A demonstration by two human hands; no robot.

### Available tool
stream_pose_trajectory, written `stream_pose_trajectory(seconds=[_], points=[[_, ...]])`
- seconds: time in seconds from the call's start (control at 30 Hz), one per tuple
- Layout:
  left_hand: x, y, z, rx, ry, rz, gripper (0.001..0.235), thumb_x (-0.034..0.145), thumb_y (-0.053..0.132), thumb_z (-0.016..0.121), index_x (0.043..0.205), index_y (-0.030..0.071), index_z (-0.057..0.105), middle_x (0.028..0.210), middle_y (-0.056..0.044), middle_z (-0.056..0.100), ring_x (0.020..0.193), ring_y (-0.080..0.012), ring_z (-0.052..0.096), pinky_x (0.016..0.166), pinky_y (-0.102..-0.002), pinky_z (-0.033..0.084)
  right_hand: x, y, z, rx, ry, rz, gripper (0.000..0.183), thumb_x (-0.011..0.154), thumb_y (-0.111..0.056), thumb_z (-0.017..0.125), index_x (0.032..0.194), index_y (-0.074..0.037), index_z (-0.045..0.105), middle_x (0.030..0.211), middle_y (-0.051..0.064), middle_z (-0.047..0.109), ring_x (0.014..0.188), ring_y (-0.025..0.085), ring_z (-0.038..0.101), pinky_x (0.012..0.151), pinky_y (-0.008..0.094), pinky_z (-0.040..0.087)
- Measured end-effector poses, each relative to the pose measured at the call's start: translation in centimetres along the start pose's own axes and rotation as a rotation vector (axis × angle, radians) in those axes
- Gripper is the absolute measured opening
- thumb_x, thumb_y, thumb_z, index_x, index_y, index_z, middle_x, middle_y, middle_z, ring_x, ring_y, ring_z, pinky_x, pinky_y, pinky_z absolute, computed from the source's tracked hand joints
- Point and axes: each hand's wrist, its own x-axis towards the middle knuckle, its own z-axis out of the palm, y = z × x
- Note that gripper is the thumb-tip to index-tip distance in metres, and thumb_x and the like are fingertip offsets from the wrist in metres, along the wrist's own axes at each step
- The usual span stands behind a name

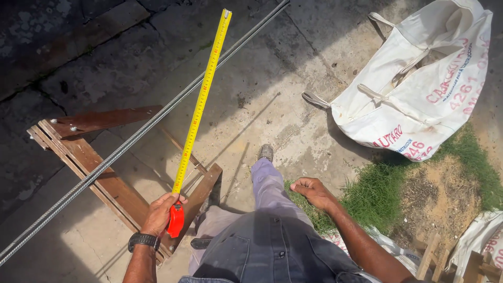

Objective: Measuring and marking metal rebar rods using a tape measure and a marker

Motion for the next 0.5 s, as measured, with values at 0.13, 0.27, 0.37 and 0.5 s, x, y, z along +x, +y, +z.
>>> stream_pose_trajectory(seconds=[0.13, 0.27, 0.37, 0.5], points=[[-1.0, 5.7, 6.7, -0.015, 0.122, -0.054, 0.036, 0.098, 0.032, 0.060, 0.101, -0.001, 0.074, 0.100, -0.019, 0.078, 0.062, -0.0185, 0.054, 0.056, -0.029, 0.041, 4.1, -1.9, -9.5, -0.002, 0.015, 0.065, 0.025, 0.092, -0.039, 0.071, 0.086, -0.015, 0.074, 0.054, -0.005, 0.040, 0.048, 0.010, 0.028, 0.052, 0.028, 0.032], [-0.2, 9.3, 11.4, -0.122, 0.171, -0.029, 0.033, 0.099, 0.030, 0.062, 0.100, -0.002, 0.072, 0.100, -0.020, 0.076, 0.068, -0.0197, 0.059, 0.066, -0.032, 0.049, 10.9, -0.9, -16.8, 0.157, 0.019, 0.006, 0.031, 0.093, -0.035, 0.072, 0.073, -0.015, 0.060, 0.058, -0.004, 0.043, 0.045, 0.008, 0.031, 0.043, 0.027, 0.028], [0.0, 11.4, 13.4, -0.125, 0.205, -0.035, 0.032, 0.099, 0.030, 0.062, 0.101, -0.001, 0.071, 0.100, -0.018, 0.076, 0.063, -0.0182, 0.057, 0.061, -0.031, 0.048, 15.2, -2.0, -20.4, 0.201, 0.023, -0.014, 0.028, 0.093, -0.034, 0.071, 0.075, -0.014, 0.062, 0.057, -0.005, 0.038, 0.045, 0.008, 0.029, 0.041, 0.027, 0.024], [2.6, 14.5, 14.7, -0.140, 0.207, -0.029, 0.032, 0.101, 0.030, 0.059, 0.103, 0.000, 0.071, 0.102, -0.017, 0.076, 0.057, -0.0137, 0.050, 0.053, -0.029, 0.045, 20.2, -5.5, -24.1, 0.160, 0.115, -0.029, 0.028, 0.094, -0.039, 0.067, 0.087, -0.012, 0.074, 0.057, -0.004, 0.036, 0.047, 0.010, 0.031, 0.043, 0.027, 0.028]])
